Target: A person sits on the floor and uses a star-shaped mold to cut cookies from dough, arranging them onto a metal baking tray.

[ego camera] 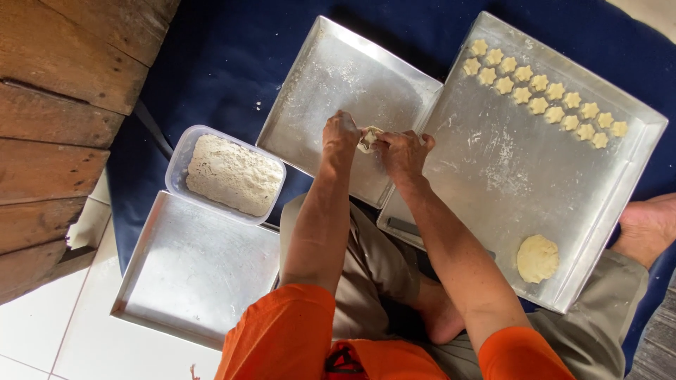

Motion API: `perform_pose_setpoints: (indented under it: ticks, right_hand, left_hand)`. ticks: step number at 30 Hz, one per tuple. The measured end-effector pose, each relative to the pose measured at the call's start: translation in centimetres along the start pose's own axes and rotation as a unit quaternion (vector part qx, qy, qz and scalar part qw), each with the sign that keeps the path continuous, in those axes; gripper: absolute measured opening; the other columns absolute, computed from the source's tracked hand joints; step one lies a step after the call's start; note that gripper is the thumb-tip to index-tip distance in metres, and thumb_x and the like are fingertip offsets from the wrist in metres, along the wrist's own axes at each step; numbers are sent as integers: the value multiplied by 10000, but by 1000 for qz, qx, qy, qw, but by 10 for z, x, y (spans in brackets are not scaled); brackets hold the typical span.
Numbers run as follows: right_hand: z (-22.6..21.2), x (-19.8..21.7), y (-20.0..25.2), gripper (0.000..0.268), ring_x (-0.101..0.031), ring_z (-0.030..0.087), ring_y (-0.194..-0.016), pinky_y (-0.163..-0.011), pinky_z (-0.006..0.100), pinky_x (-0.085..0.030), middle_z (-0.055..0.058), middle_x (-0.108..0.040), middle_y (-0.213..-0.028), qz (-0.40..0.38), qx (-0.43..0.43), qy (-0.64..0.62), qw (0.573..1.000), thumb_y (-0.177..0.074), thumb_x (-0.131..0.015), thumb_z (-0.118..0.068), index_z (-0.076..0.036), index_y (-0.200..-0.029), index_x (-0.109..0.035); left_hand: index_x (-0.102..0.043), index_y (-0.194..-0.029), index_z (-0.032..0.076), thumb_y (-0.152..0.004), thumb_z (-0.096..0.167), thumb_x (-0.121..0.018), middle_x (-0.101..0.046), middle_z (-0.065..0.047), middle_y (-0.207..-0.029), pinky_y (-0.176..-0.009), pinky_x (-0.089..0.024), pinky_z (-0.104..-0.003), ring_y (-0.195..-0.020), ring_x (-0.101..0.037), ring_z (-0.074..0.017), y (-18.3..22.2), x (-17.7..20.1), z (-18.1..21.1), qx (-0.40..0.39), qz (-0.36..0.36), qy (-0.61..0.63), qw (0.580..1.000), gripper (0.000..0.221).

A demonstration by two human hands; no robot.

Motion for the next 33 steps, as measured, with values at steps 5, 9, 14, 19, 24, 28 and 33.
perform_pose_setpoints:
  ticks: [5,9,14,19,24,28,33]
  right_hand:
    - [-5,5,-5,92,-680,152,-1039,-1081,587,-189,-66,-763,-912,6,9,7,1000,-970,-761,-379,-326,-1045,-776]
    - [-7,8,-3,66,-686,167,-1042,-1064,607,-194,-55,-766,-907,-11,-3,12,1000,-977,-738,-331,-329,-1031,-775]
    - [-6,3,-5,77,-681,158,-1030,-1076,601,-197,-62,-764,-900,-20,-10,37,999,-981,-715,-365,-356,-1036,-769]
    - [-26,30,-1,105,-660,184,-1077,-1098,634,-161,-27,-763,-950,-12,35,46,998,-964,-734,-367,-310,-1044,-769]
    - [-29,14,2,303,-683,197,-1005,-945,507,-445,-40,-707,-1086,78,166,66,981,-889,-787,-316,-325,-1186,-725]
    - [-30,6,-4,295,-730,249,-966,-830,449,-566,13,-722,-1072,52,202,49,977,-901,-762,-245,-250,-1196,-751]
    - [-36,20,-18,229,-705,391,-994,-867,516,-558,134,-713,-1048,5,178,-26,984,-952,-707,-155,-166,-1179,-736]
  left_hand:
    - [-746,-1015,-31,-809,249,-818,-762,-229,-1026,-946,-591,-506,-1096,-718,-420,-3,19,12,-4,-15,4,1000,355]
    - [-767,-984,-33,-809,177,-796,-772,-225,-984,-915,-603,-501,-1060,-728,-426,-1,22,13,-9,-7,-4,1000,275]
    - [-773,-940,-15,-769,211,-826,-774,-219,-962,-907,-600,-505,-1059,-728,-410,-11,12,7,-8,-4,12,1000,288]
    - [-749,-1043,-72,-791,341,-850,-741,-293,-1115,-956,-574,-530,-1129,-697,-456,0,21,-3,-80,26,8,996,494]
    - [-733,-1166,94,-963,461,-636,-746,-201,-1136,-994,-572,-480,-1145,-701,-394,21,54,1,-16,61,115,991,430]
    - [-711,-1198,126,-982,382,-652,-727,-173,-1154,-1026,-552,-477,-1163,-694,-369,36,68,3,-9,96,118,988,340]
    - [-394,-1608,309,-1063,162,-499,-113,-106,-1711,-1122,-380,-613,-1530,-136,-399,34,51,14,50,-55,-86,993,574]
Point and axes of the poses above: each hand's wrist, its own y-axis away from the middle knuckle, its own x-axis out of the back of the hand, z = x × y, the point moved 2 cm from there along -y, towards the middle knuckle
